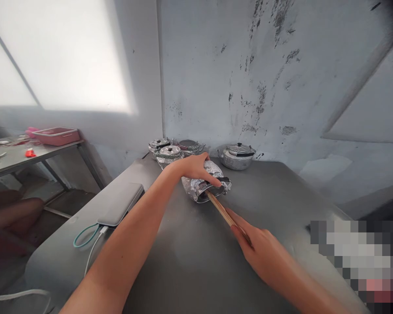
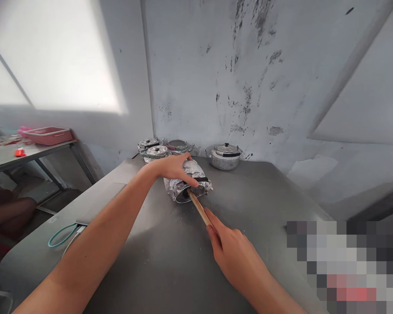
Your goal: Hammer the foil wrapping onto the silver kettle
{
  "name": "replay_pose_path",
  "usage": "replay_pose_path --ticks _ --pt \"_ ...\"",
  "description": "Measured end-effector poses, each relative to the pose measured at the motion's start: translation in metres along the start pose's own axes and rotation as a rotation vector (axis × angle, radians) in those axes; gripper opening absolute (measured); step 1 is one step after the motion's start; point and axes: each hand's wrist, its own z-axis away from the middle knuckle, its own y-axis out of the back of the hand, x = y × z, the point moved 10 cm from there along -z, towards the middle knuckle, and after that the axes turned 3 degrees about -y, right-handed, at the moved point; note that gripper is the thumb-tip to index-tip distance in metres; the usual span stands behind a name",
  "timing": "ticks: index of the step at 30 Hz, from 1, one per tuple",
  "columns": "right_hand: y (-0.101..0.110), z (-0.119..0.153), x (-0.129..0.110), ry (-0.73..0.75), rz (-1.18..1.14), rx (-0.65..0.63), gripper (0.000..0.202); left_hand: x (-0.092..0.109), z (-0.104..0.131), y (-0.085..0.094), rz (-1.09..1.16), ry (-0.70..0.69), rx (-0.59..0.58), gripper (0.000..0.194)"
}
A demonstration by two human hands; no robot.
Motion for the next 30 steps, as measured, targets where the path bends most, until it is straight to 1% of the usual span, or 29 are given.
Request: replay_pose_path --ticks 3,7,10,13,17,20,23,25,27,30 --pt "0.003 -0.001 0.003 -0.016 0.010 0.040 0.056 0.000 0.000 0.001 -0.002 0.001 0.009 0.111" --pt "0.004 -0.001 0.002 -0.010 0.045 0.024 0.055 0.001 0.001 0.001 -0.002 -0.007 -0.001 0.109" --pt "0.013 0.000 0.002 0.022 0.059 0.086 0.055 -0.001 0.001 0.001 0.005 -0.007 0.002 0.108" --pt "0.016 -0.003 0.008 0.050 0.158 0.113 0.052 -0.004 0.000 0.003 0.010 -0.009 0.021 0.105" --pt "0.019 -0.009 0.019 0.086 0.345 0.117 0.042 -0.013 -0.001 0.012 0.003 -0.003 0.084 0.093" --pt "0.032 -0.008 0.017 0.164 0.419 0.160 0.036 -0.026 0.003 0.026 0.031 0.022 0.164 0.088" --pt "0.050 -0.002 0.006 0.281 0.354 0.244 0.032 -0.043 0.009 0.040 0.161 0.080 0.266 0.083" --pt "0.064 0.005 -0.002 0.339 0.246 0.332 0.030 -0.055 0.013 0.040 0.348 0.118 0.293 0.071" --pt "0.075 0.013 -0.005 0.338 0.114 0.419 0.029 -0.060 0.013 0.028 0.587 0.129 0.230 0.055" --pt "0.085 0.024 -0.003 0.283 -0.050 0.528 0.025 -0.058 0.013 0.011 0.875 0.136 0.134 0.041"
